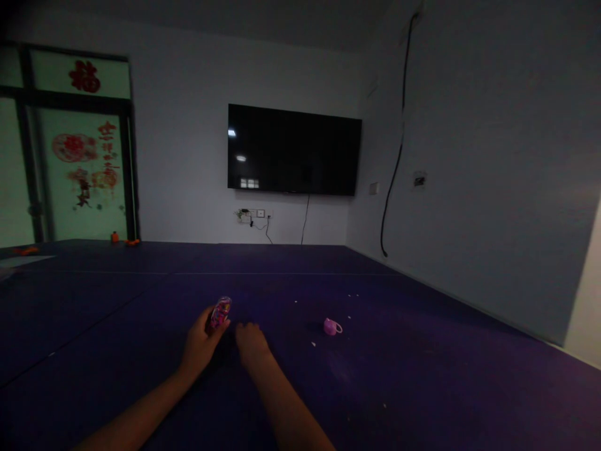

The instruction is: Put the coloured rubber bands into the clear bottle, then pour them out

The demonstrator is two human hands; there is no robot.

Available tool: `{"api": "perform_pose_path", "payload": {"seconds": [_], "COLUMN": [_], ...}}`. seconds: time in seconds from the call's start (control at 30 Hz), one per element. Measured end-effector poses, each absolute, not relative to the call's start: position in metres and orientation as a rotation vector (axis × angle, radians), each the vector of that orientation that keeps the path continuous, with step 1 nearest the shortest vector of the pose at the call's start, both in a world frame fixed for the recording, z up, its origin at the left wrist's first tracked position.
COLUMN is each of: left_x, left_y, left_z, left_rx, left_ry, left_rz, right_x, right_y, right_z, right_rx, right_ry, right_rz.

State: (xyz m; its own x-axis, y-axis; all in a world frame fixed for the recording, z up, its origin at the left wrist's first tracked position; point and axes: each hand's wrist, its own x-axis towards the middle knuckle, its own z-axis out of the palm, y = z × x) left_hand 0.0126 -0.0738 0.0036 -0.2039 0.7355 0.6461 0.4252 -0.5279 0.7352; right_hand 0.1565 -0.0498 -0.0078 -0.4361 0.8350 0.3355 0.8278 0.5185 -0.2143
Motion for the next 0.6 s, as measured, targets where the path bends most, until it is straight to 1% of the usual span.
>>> {"api": "perform_pose_path", "payload": {"seconds": [0.17,0.37,0.6], "left_x": [0.014,0.014,0.014], "left_y": [-0.074,-0.072,-0.069], "left_z": [0.004,0.002,-0.002], "left_rx": [1.806,1.828,1.843], "left_ry": [1.352,1.339,1.312], "left_rz": [1.789,1.793,1.803], "right_x": [0.158,0.146,0.144], "right_y": [-0.047,-0.036,-0.038], "right_z": [-0.012,-0.017,-0.017], "right_rx": [-1.361,-1.23,-1.235], "right_ry": [-2.257,-1.986,-1.981], "right_rz": [0.017,0.115,0.156]}}
